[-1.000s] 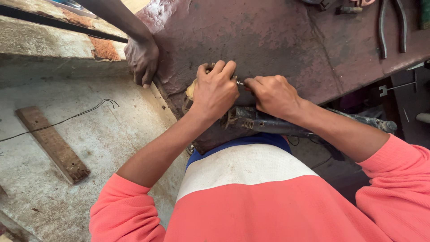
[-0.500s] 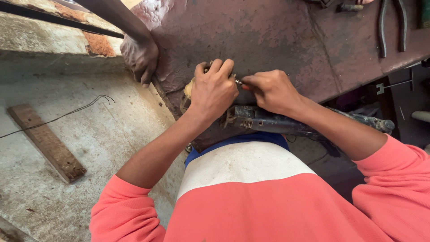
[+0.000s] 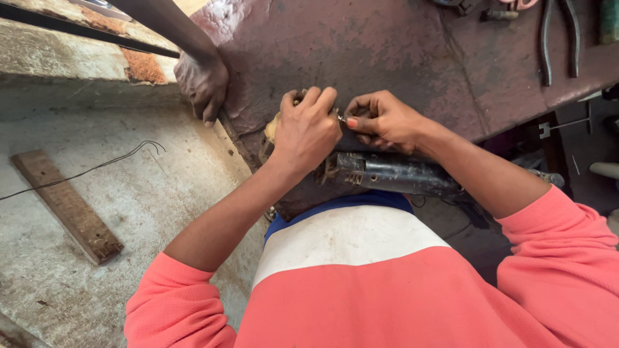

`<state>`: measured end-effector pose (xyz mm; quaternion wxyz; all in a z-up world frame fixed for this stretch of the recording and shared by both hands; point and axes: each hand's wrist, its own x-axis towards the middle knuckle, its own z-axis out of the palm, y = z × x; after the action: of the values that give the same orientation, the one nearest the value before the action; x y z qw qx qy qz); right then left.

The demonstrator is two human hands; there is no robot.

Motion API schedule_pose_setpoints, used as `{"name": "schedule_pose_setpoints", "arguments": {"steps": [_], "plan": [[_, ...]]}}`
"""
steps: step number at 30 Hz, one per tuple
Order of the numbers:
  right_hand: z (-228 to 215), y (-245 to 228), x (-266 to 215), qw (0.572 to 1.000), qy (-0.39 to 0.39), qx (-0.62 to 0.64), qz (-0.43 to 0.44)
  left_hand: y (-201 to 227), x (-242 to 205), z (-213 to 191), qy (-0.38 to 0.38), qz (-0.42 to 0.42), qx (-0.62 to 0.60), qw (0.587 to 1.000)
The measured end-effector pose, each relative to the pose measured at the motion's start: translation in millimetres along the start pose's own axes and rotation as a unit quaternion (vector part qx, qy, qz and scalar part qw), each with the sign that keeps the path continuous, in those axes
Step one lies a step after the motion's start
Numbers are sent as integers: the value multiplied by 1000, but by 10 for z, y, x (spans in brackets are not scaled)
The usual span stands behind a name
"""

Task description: The person uses a screwdriver to remove screws from a circular metal component and a motor housing. They separate the parts, wipe the motor housing with a cloth, and continue to unscrew and manipulate the components on a workbench.

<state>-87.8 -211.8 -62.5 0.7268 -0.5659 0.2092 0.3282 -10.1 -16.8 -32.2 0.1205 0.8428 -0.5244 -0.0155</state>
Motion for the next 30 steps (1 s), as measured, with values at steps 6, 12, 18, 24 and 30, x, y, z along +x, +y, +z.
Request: {"name": "schedule_pose_setpoints", "arguments": {"steps": [6,12,18,24,30], "plan": [[154,45,-168,943,123,-235,-199,19,-31,20,23,-12,17,1000],[277,196,-230,775,212,-443,-397,-6,-6,-3,4,-6,5,1000],[202,163,-129,881,159,-330,-299,1,1,-15,-16,3,15,1000],[14,-31,-13,997,58,-33,38,-16,9,-23,-9,-5,-7,1000],[156,71,-154,909,142,-262,-290,0,15,-110,14,-19,-17,1000]]}}
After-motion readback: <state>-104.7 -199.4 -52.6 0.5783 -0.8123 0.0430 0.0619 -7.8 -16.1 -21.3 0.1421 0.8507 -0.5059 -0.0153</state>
